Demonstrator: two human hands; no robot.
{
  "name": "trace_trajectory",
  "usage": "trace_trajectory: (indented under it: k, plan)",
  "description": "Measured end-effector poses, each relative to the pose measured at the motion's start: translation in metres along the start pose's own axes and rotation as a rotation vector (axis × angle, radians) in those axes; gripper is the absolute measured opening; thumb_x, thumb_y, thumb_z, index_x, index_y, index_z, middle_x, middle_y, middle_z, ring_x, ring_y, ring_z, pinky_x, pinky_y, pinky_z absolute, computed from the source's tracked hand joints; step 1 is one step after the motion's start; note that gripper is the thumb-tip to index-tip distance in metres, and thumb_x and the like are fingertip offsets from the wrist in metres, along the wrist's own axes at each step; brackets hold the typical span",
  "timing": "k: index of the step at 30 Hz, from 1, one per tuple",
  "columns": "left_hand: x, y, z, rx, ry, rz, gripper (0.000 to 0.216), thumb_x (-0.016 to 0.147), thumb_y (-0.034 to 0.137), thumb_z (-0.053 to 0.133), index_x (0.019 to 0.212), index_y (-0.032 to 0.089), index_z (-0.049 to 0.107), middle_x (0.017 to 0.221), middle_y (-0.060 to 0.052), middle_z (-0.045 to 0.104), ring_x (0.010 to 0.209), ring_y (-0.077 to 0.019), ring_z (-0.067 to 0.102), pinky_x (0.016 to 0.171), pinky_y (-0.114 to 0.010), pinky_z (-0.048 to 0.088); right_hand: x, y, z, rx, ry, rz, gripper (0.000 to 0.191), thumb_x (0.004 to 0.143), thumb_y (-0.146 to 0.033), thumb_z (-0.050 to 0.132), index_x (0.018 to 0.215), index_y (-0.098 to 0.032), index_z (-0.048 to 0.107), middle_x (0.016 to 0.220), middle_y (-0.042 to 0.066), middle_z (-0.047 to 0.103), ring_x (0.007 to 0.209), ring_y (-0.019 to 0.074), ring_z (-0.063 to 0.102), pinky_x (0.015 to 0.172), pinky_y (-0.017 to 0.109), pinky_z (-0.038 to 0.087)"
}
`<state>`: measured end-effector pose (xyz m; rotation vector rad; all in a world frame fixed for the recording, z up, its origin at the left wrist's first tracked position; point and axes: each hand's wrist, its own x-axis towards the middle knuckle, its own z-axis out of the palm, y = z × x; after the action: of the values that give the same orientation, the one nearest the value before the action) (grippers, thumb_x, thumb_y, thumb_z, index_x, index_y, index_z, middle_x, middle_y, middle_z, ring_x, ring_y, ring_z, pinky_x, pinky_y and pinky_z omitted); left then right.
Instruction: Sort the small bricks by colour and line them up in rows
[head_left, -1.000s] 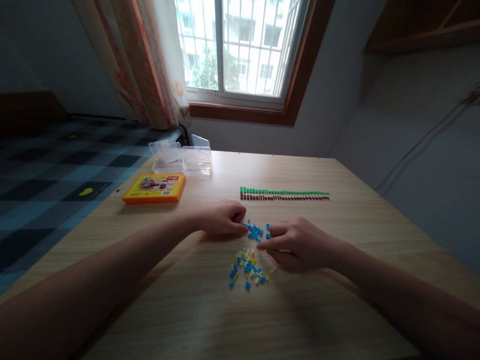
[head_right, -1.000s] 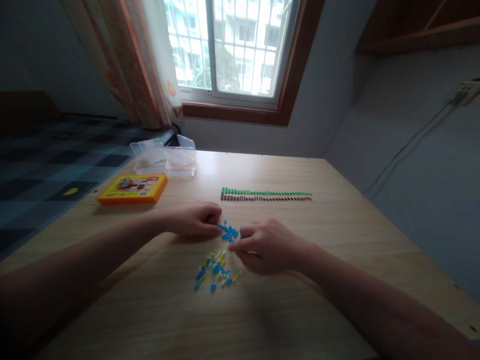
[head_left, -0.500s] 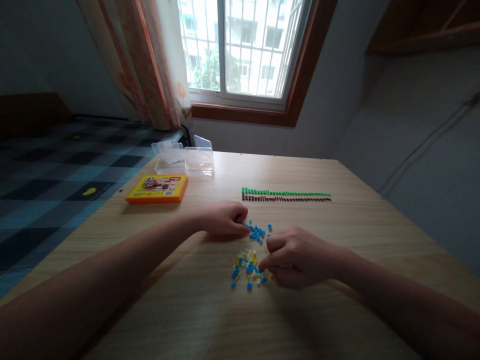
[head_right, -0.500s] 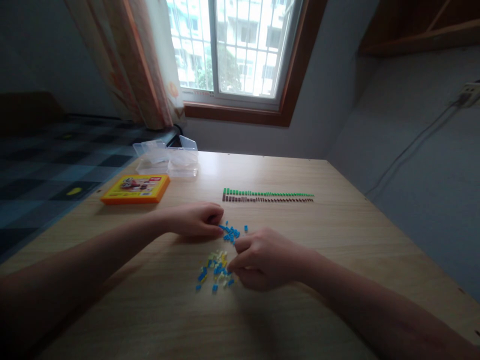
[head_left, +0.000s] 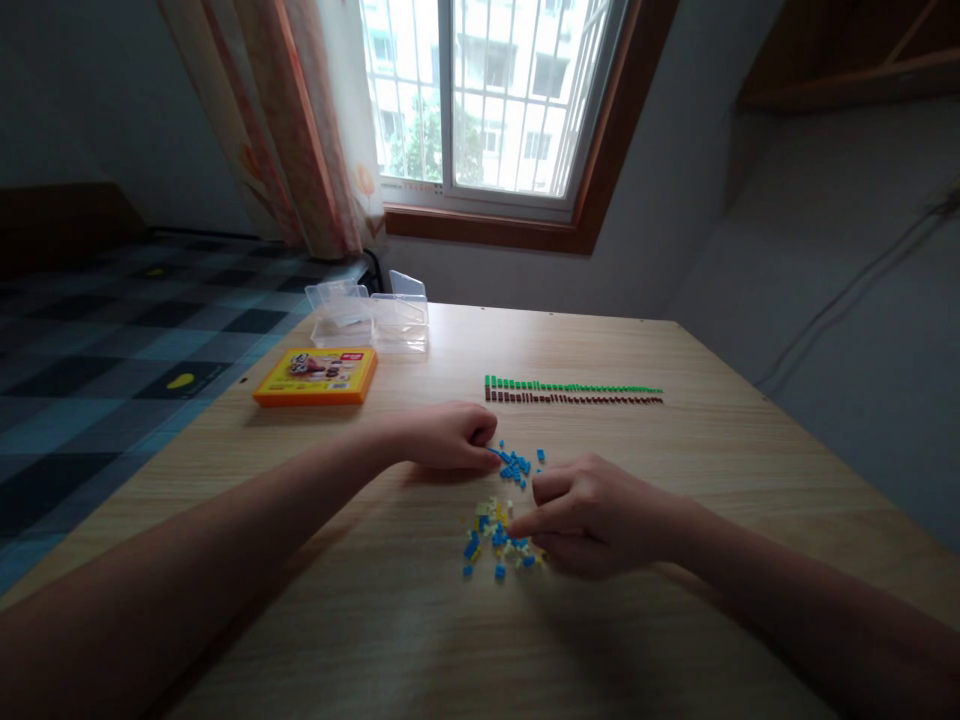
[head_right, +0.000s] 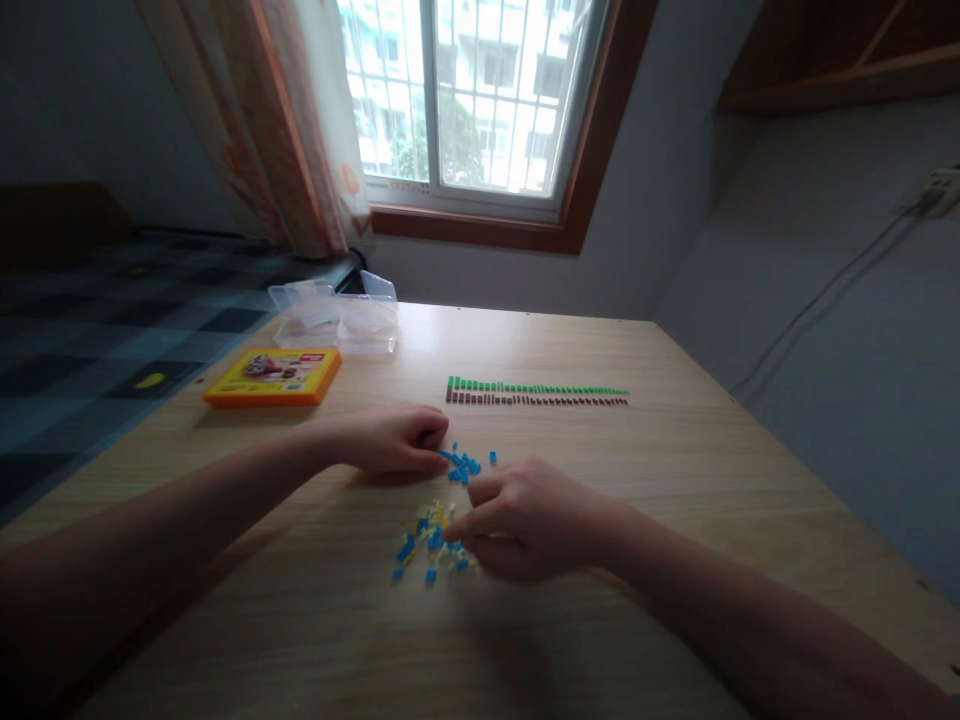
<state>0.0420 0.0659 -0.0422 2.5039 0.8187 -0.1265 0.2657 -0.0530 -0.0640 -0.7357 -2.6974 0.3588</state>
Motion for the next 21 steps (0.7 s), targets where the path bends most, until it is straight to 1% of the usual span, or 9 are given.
trace_trajectory:
  k: [4,7,12,15,18,21]
  plan:
    - [0.0,0.0,0.0,-0.003,0.0,0.012,0.035,0.081,0.048,0.061,0.069,0.02,0.044,0.068,0.003,0.048,0.063,-0.0129,0.04,0.055,-0.028,0.026,0.0,0.0,0.0,-0.006,-0.054,-0.011,0.033,0.089,-0.022,0.054,0.117,-0.026,0.072,0.076,0.0,0.06,0.061,0.0111,0.048,0.057,0.025,0.033]
    - [-0.001,0.001,0.0,-0.005,0.006,0.021,0.035,0.081,0.048,0.061,0.068,0.02,0.044,0.067,0.003,0.048,0.063,-0.0129,0.04,0.055,-0.027,0.026,-0.002,0.002,-0.001,-0.039,-0.057,-0.014,0.033,0.089,-0.021,0.053,0.115,-0.026,0.073,0.076,0.0,0.06,0.061,0.0111,0.048,0.057,0.025,0.033]
    - [0.0,0.0,-0.001,-0.006,-0.003,0.011,0.034,0.081,0.046,0.062,0.069,0.02,0.044,0.068,0.003,0.049,0.063,-0.0131,0.041,0.055,-0.028,0.026,-0.006,0.012,-0.006,-0.196,-0.011,0.034,0.03,0.09,-0.021,0.052,0.11,-0.027,0.074,0.074,0.0,0.059,0.06,0.0115,0.044,0.056,0.027,0.028]
    - [0.0,0.0,-0.001,-0.002,-0.005,0.006,0.035,0.082,0.047,0.062,0.069,0.02,0.044,0.068,0.003,0.049,0.064,-0.0132,0.041,0.056,-0.028,0.026,-0.007,0.016,-0.009,-0.266,0.022,0.077,0.03,0.094,-0.023,0.05,0.112,-0.027,0.073,0.072,0.0,0.058,0.057,0.0109,0.041,0.055,0.028,0.025]
    - [0.0,0.0,-0.001,-0.01,-0.01,0.004,0.036,0.082,0.048,0.062,0.069,0.02,0.044,0.069,0.002,0.05,0.064,-0.0132,0.042,0.057,-0.028,0.027,-0.007,0.015,-0.012,-0.206,0.044,0.067,0.03,0.094,-0.022,0.05,0.111,-0.026,0.074,0.071,-0.001,0.057,0.057,0.0102,0.043,0.055,0.027,0.027]
    - [0.0,0.0,-0.001,-0.009,-0.009,0.005,0.036,0.081,0.049,0.062,0.069,0.02,0.045,0.069,0.002,0.05,0.064,-0.0134,0.042,0.057,-0.029,0.027,-0.007,0.01,-0.012,-0.063,0.031,0.015,0.028,0.087,-0.018,0.054,0.103,-0.024,0.076,0.072,0.0,0.058,0.057,0.0097,0.045,0.055,0.025,0.03]
